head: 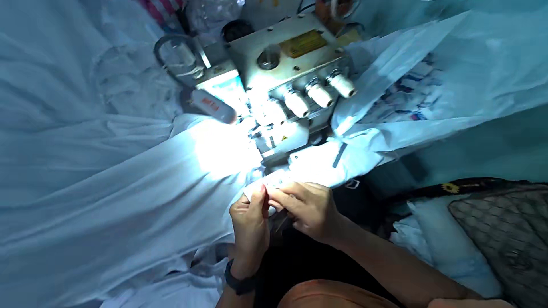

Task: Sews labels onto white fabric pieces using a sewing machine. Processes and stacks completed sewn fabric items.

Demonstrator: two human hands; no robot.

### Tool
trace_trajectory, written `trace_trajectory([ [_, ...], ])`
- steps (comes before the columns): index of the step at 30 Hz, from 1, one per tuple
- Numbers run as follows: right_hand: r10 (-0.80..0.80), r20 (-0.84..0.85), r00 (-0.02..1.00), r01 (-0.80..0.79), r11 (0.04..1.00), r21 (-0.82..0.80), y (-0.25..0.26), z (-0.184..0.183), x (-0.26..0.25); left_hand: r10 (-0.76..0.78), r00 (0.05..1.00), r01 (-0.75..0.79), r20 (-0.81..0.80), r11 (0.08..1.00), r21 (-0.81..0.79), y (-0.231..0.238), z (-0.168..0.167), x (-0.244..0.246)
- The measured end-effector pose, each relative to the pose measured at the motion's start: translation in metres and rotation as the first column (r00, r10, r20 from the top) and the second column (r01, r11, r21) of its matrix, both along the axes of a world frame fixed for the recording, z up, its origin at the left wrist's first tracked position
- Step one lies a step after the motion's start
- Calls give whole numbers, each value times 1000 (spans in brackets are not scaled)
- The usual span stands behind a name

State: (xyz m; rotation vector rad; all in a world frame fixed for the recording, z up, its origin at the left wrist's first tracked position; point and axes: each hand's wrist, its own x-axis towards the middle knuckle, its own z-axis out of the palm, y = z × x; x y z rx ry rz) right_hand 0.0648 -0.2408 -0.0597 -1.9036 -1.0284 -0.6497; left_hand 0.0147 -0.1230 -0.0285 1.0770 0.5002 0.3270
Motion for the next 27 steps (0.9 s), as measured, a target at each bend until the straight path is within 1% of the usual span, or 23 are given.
trace_trajectory([
  [2, 37, -232, 972, -12, 994, 108, 1, -3, -5, 73, 997, -75, -27, 995, -70, 13, -4, -7],
  [3, 68, -371, 926, -3, 985, 172, 0, -1, -6, 80, 996, -82, -31, 993, -79, 17, -4, -11],
  [4, 115, -536, 836, 7, 975, 221, -1, 4, -6, 74, 997, -77, -34, 994, -73, 20, -5, -15],
  [5, 177, -708, 684, 15, 966, 257, -1, 10, -6, 62, 998, -64, -30, 996, -62, 21, -5, -17],
  [6, 252, -845, 472, 34, 953, 302, -1, 17, -3, 43, 999, -44, -20, 998, -40, 22, -6, -19],
  [7, 329, -904, 273, 69, 930, 360, 2, 21, 0, 25, 1000, -25, -5, 1000, -7, 23, -8, -20],
  [8, 391, -910, 137, 111, 907, 406, 5, 24, 2, 5, 1000, -6, 13, 999, 34, 24, -10, -20],
  [9, 433, -899, 70, 156, 885, 439, 8, 25, 3, -4, 1000, 2, 26, 998, 70, 25, -14, -20],
  [10, 456, -888, 61, 192, 868, 459, 11, 25, 2, 5, 999, -8, 33, 996, 84, 26, -16, -19],
  [11, 460, -882, 99, 201, 859, 470, 13, 24, 2, 31, 999, -33, 31, 998, 58, 25, -17, -18],
  [12, 448, -877, 174, 179, 861, 476, 14, 22, 0, 57, 998, -57, 21, 998, -2, 26, -16, -18],
  [14, 403, -843, 357, 71, 888, 455, 14, 19, -4, 70, 998, -68, 4, 979, -192, 27, -14, -18],
  [16, 359, -797, 486, -24, 917, 398, 13, 20, -7, 26, 999, -10, 40, 938, -348, 28, -16, -20],
  [18, 349, -757, 553, -67, 924, 377, 14, 22, -7, -84, 991, 124, 108, 882, -454, 29, -21, -24],
  [20, 367, -749, 552, -93, 920, 382, 16, 23, -5, -230, 957, 289, 176, 806, -517, 32, -27, -25],
  [22, 398, -768, 502, -112, 910, 398, 16, 26, -2, -328, 920, 390, 213, 729, -563, 34, -30, -24],
  [25, 449, -774, 447, -113, 887, 449, 15, 26, 0, -401, 884, 462, 241, 666, -586, 35, -35, -21],
  [27, 470, -767, 437, -87, 871, 484, 15, 25, -1, -416, 872, 484, 256, 667, -566, 36, -37, -20],
])
